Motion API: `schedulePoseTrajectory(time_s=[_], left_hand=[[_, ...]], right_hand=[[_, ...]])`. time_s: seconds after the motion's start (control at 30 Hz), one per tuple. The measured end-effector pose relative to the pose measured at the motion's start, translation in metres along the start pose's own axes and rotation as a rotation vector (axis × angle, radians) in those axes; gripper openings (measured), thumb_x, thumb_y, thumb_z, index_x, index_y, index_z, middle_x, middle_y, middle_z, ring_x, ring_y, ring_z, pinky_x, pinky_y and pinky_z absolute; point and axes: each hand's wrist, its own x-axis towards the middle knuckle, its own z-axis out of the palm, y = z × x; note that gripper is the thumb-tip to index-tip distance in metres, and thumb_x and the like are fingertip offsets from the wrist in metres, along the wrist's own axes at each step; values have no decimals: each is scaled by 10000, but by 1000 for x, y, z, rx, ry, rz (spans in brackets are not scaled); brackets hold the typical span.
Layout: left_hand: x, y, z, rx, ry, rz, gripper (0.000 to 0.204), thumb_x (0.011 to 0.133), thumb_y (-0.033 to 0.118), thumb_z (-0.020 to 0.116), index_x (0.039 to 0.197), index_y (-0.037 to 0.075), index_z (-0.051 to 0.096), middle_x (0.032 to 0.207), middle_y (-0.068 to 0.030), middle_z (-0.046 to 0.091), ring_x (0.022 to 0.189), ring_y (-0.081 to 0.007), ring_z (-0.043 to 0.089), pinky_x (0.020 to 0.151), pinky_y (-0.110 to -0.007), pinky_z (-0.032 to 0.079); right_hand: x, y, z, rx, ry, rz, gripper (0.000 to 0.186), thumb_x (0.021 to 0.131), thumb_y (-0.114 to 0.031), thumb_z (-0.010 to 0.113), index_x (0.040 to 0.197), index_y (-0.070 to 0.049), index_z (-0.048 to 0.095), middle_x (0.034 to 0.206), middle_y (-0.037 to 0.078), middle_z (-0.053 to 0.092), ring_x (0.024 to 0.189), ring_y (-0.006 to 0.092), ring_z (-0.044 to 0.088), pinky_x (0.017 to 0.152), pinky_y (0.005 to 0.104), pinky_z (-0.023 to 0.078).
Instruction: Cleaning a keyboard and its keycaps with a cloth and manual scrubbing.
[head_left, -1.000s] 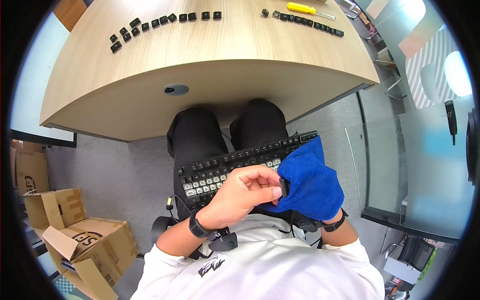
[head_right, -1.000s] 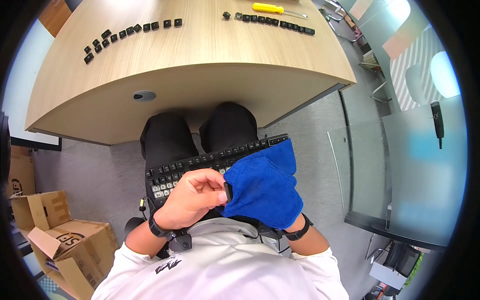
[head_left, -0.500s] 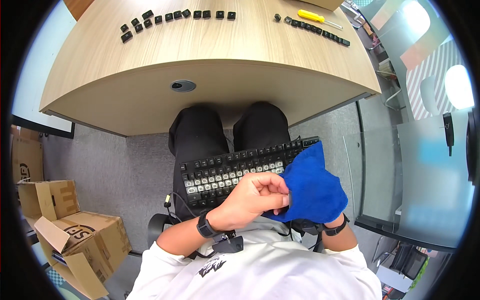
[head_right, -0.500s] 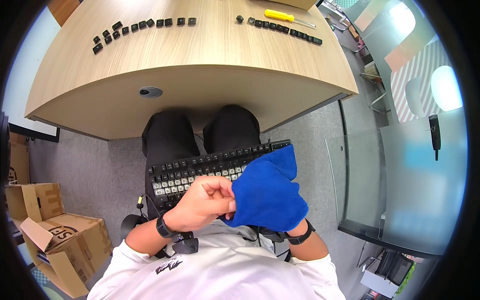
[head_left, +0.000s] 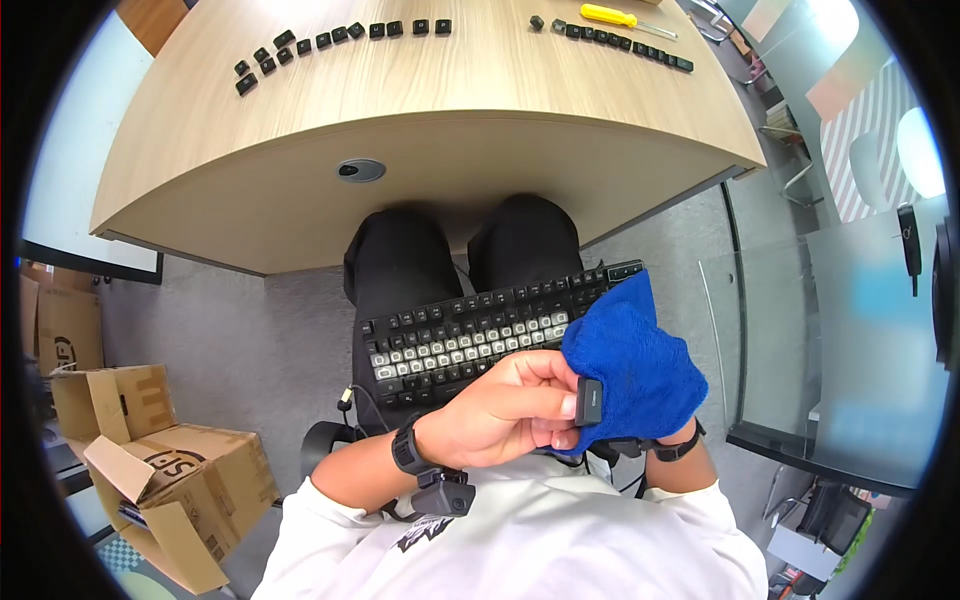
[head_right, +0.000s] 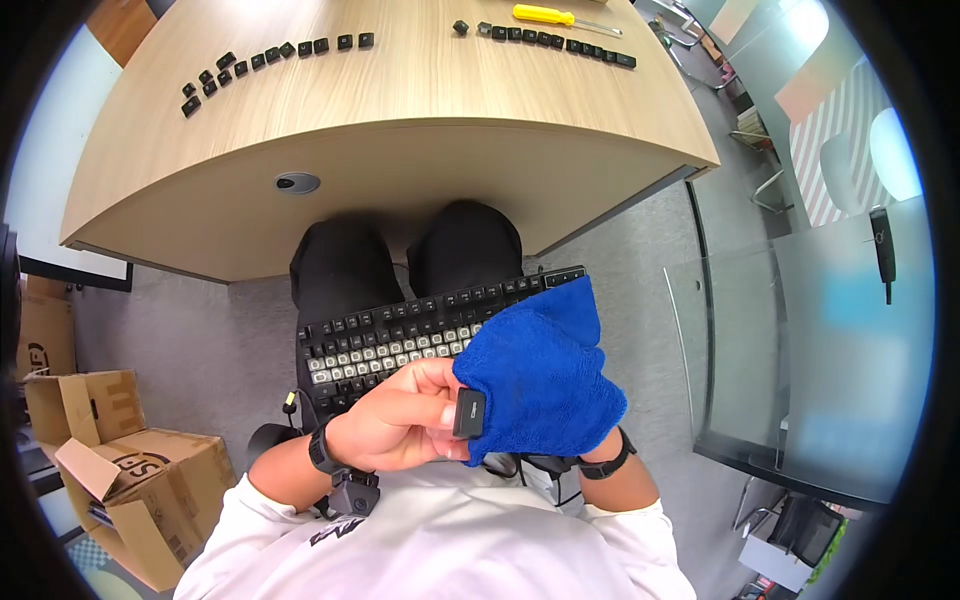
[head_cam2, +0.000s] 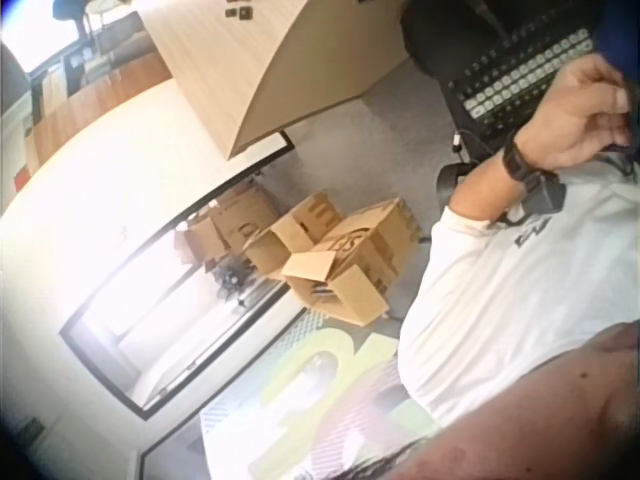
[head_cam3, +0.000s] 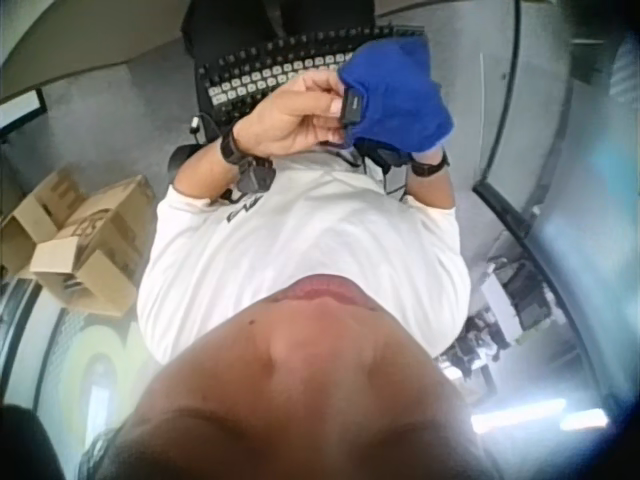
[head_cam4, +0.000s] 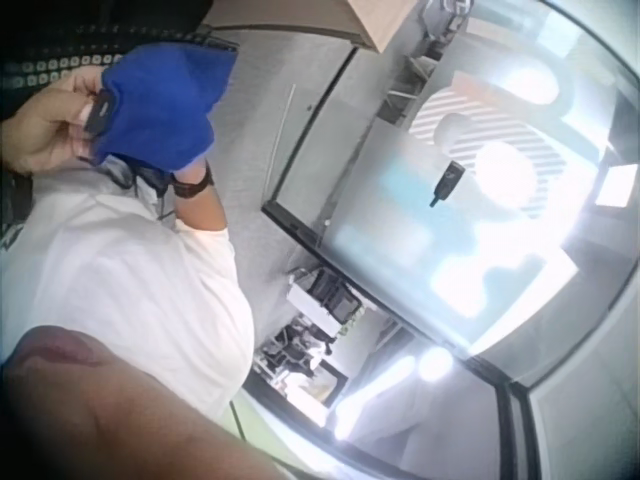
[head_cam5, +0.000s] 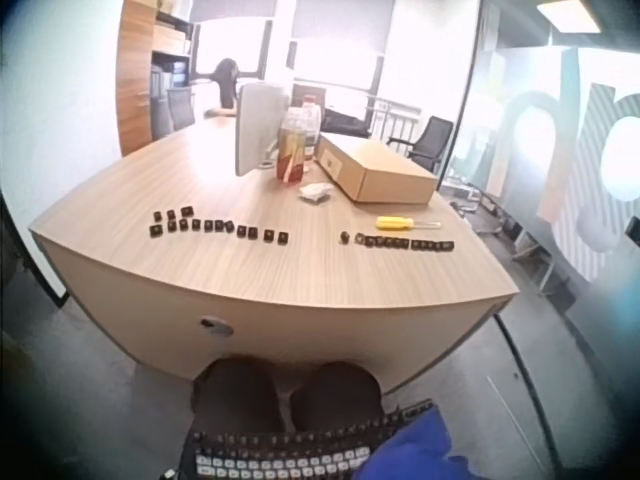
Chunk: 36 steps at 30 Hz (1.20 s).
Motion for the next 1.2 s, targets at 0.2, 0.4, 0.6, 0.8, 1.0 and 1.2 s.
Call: schedulePoseTrajectory(time_s=[0.2,0.4,0.6,0.8,1.0,1.2], left_hand=[[5,-2,-13,-105,-53,-109,136,972,0,642,1104,22,664,979,-71,689,793,-160,647,736,-316,556],[9,-11,-16,-67,0,-223,240,975,-13,634,1213,15,647,931,-77,690,697,-155,611,709,-339,524],[9,-2,-19,3,122,-89,122,941,-19,682,1061,8,687,818,-47,683,650,-103,580,670,-293,495],[14,-10,-2,1063,535,363,69,867,-13,720,933,-8,740,730,45,629,591,11,436,539,-189,357],[11,-8,-5,1204,551,370,71,859,-10,727,929,-8,740,771,33,656,583,12,434,534,-193,366],[9,6,-9,774,522,183,83,896,-13,725,976,-31,709,892,-44,713,693,-47,597,629,-219,490]], right_hand=[[-8,12,0,98,-98,-27,370,650,-334,872,905,-121,708,913,80,668,796,305,655,660,389,528],[-14,18,-4,-70,-144,-99,313,657,-293,843,880,-118,709,902,88,619,775,323,638,616,413,507],[-32,47,15,-149,-130,-69,248,680,-230,806,864,-97,707,877,84,584,782,325,625,625,436,502],[-10,40,16,-86,-124,-79,168,738,-197,766,848,-95,692,879,79,626,836,307,638,707,411,516],[-9,38,22,-97,23,-156,122,782,-194,736,823,-114,655,797,58,623,797,277,618,715,381,494],[-10,38,24,-165,-315,66,352,746,-225,804,1063,-91,726,1093,107,706,994,313,681,840,405,540]])
